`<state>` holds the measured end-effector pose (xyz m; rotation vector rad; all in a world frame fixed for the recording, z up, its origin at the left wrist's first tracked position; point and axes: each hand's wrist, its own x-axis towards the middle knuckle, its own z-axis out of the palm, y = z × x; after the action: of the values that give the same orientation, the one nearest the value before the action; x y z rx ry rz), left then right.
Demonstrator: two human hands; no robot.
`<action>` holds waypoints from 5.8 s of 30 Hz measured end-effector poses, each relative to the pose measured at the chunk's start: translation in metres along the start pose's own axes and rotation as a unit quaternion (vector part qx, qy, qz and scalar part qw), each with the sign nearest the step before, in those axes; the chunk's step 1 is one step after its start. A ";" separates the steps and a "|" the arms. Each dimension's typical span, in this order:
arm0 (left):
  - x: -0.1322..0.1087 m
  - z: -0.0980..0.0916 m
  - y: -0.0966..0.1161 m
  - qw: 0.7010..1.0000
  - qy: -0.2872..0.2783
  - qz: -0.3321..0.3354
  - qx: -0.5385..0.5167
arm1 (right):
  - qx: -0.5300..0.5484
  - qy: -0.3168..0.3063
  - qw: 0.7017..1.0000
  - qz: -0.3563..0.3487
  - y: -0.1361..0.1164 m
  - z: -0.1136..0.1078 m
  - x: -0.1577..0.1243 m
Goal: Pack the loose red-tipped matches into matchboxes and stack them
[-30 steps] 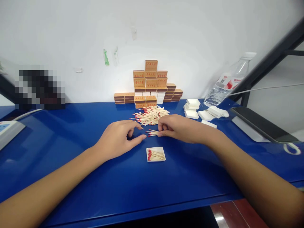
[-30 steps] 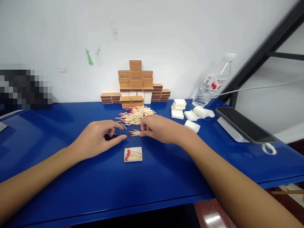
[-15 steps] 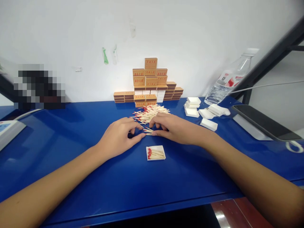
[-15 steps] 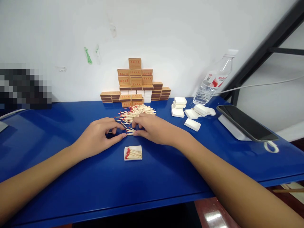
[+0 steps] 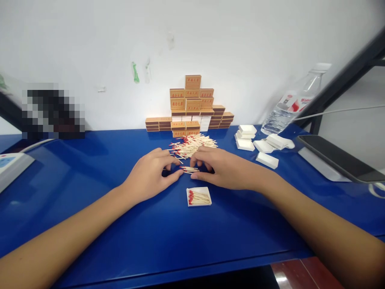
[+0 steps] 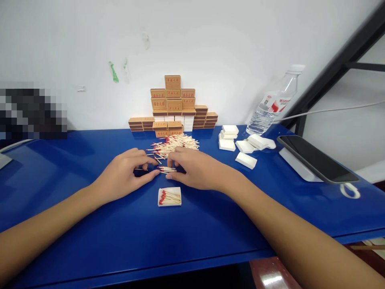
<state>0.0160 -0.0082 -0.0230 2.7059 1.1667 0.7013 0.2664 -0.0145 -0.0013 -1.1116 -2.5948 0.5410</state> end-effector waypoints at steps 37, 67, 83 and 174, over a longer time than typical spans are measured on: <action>0.000 -0.004 -0.003 0.999 -0.018 0.026 -0.034 | -0.033 0.002 0.999 0.006 0.004 -0.004 -0.002; -0.012 -0.011 0.022 0.990 -0.088 0.092 -0.068 | -0.004 -0.012 0.998 0.063 -0.007 0.001 0.003; -0.013 -0.010 0.025 0.988 -0.103 0.094 -0.060 | 0.004 -0.020 0.998 0.060 -0.006 0.002 0.005; -0.009 -0.011 0.011 0.998 -0.047 0.045 -0.005 | 0.009 0.015 0.999 0.041 -0.009 -0.009 -0.004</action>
<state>0.0128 -0.0229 -0.0139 2.7641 1.0241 0.5811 0.2665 -0.0213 0.0102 -1.2145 -2.5226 0.5598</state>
